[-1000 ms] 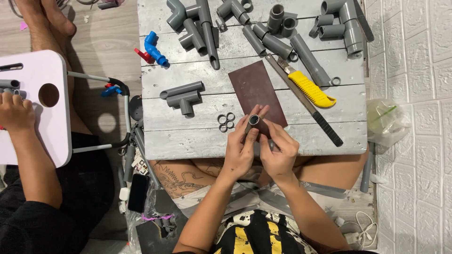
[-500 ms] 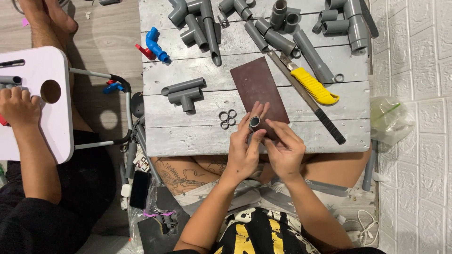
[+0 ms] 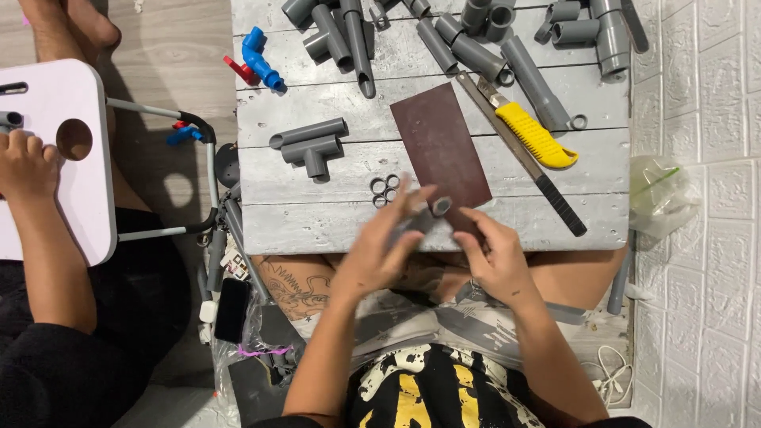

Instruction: Sanding the edges of small plastic rings and organizing PVC pipe fittings on a low work surface.

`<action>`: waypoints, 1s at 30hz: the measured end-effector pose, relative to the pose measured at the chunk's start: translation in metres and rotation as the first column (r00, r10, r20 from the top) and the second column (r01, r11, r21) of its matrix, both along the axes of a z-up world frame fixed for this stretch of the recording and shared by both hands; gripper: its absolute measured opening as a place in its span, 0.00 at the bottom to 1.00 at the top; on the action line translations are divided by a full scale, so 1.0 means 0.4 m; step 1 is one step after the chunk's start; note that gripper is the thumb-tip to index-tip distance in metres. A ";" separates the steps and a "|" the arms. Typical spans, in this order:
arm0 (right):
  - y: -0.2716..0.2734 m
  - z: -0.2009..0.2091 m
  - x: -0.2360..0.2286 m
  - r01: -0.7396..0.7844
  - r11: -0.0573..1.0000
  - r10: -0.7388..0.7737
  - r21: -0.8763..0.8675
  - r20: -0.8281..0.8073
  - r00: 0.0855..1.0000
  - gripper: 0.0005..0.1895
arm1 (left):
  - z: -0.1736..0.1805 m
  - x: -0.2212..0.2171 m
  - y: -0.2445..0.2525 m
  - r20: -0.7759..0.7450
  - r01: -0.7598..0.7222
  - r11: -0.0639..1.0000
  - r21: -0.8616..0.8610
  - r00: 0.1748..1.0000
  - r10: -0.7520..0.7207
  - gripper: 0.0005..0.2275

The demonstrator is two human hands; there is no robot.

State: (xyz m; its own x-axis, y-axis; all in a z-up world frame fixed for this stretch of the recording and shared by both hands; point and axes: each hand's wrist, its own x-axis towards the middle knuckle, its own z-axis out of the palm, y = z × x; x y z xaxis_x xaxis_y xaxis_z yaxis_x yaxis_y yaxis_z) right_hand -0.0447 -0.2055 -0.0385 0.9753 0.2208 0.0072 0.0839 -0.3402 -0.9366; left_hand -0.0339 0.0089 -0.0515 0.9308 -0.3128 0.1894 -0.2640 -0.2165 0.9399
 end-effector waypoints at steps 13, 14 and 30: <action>0.173 -0.023 0.019 0.171 0.860 0.018 -0.481 0.364 0.931 0.17 | -0.042 -0.002 0.055 0.387 -0.516 0.683 0.517 0.853 0.350 0.17; 0.184 -0.019 0.022 0.178 0.839 0.045 -0.515 0.391 0.919 0.19 | -0.053 -0.006 0.052 0.401 -0.533 0.679 0.505 0.841 0.363 0.18; 0.255 -0.066 0.065 0.273 0.640 0.299 -0.718 0.560 0.772 0.23 | -0.112 -0.033 0.060 0.577 -0.608 0.709 0.358 0.741 0.344 0.17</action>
